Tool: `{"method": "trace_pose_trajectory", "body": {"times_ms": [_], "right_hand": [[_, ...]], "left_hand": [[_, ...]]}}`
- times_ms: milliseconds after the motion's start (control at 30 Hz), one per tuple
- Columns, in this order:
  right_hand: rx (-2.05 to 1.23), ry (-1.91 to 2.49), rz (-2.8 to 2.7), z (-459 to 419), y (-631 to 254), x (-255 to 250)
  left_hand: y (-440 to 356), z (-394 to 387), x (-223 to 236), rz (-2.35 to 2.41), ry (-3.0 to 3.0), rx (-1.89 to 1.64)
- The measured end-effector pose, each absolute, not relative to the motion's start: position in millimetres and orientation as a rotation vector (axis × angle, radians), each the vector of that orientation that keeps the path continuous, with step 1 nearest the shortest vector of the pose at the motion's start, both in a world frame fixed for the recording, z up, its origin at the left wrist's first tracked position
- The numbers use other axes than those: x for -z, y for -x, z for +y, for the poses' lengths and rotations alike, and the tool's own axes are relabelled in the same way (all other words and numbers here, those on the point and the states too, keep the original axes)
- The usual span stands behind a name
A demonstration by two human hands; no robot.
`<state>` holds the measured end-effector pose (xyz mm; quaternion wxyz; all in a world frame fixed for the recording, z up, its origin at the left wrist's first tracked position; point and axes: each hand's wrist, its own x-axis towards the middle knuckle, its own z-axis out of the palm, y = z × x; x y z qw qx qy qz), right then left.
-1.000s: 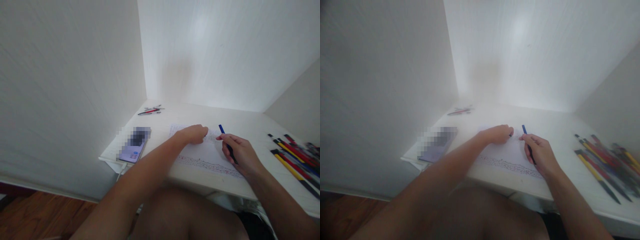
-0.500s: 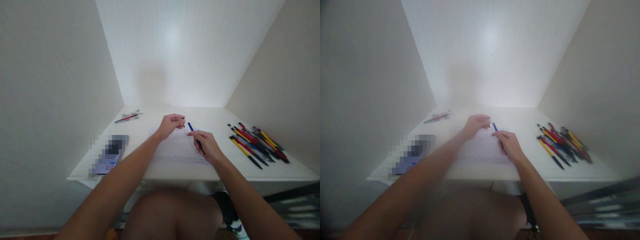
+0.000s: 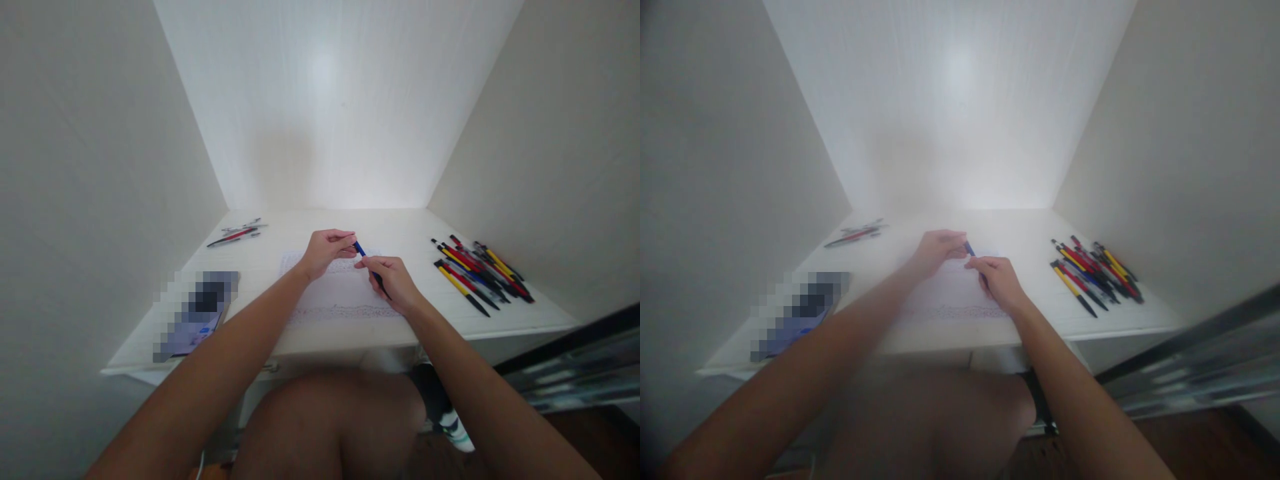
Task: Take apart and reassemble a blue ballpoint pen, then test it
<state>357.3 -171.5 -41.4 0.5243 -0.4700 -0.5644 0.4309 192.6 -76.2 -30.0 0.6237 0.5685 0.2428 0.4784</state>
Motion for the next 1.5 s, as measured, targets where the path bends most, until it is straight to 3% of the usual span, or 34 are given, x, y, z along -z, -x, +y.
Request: {"method": "trace_pose_trajectory", "body": {"times_ms": [967,1267,1500], "right_hand": [[-0.973,1.189,-1.405,-172.9,-357.1,39.5],[-1.13,1.059,-1.299,-179.6,-353.2,30.0],[-1.032,1.094,-1.341,-172.3,-355.8,40.4]], "left_hand": [[-191.8,-87.2,16.2,0.733,-1.392,-1.108],[-193.4,-83.5,26.5,0.601,-1.395,-1.054],[-194.8,-85.3,27.7,0.545,-1.396,-1.03]]}}
